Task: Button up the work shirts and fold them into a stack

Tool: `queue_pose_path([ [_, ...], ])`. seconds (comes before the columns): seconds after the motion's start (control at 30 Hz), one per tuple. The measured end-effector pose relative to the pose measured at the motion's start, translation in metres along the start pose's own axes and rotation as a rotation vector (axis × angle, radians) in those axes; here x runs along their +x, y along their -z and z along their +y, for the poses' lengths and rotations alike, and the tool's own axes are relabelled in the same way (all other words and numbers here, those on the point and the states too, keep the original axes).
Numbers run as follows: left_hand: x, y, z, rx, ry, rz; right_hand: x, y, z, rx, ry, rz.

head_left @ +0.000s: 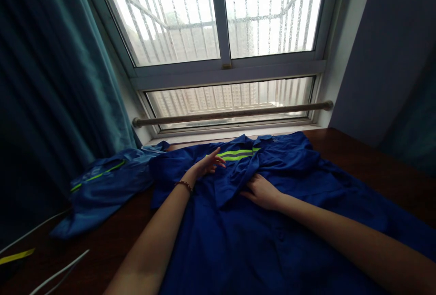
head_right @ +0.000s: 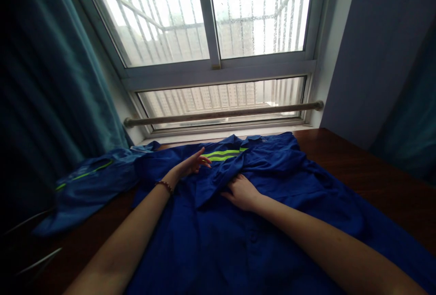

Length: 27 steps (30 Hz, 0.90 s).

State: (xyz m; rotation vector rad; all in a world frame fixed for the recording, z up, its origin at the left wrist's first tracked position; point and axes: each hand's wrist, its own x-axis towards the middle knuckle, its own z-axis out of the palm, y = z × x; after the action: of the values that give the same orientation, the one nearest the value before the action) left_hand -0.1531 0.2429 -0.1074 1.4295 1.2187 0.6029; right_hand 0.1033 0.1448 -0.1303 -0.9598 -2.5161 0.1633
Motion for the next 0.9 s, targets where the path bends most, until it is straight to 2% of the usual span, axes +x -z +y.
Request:
queue_pose_path([
  [0.13, -0.018, -0.006, 0.025, 0.583, -0.094, -0.186, -0.001, -0.003, -0.002, 0.024, 0.026, 0.047],
  [0.23, -0.033, -0.011, 0.046, 0.868, -0.151, -0.327, -0.002, -0.005, 0.002, 0.021, -0.024, 0.112],
  [0.37, -0.045, -0.026, 0.060, 1.129, -0.089, -0.335, 0.000, -0.005, 0.008, 0.049, -0.120, 0.240],
  [0.47, -0.042, -0.044, 0.055, 1.240, -0.045, -0.279, 0.002, -0.005, 0.011, 0.106, -0.139, 0.355],
  [0.53, -0.036, -0.056, 0.047, 1.236, -0.107, -0.205, 0.002, -0.004, 0.011, 0.161, -0.143, 0.415],
  [0.6, -0.030, -0.064, 0.037, 1.149, -0.236, -0.155, 0.001, -0.002, 0.011, 0.218, -0.135, 0.437],
  [0.7, -0.023, -0.067, 0.028, 0.928, -0.396, -0.190, 0.001, -0.001, 0.010, 0.264, -0.125, 0.414],
  [0.8, -0.019, -0.066, 0.025, 0.735, -0.468, -0.242, 0.001, -0.001, 0.009, 0.261, -0.167, 0.386],
  [0.9, -0.015, -0.068, 0.024, 0.582, -0.480, -0.156, 0.002, -0.002, 0.009, 0.226, -0.225, 0.325],
])
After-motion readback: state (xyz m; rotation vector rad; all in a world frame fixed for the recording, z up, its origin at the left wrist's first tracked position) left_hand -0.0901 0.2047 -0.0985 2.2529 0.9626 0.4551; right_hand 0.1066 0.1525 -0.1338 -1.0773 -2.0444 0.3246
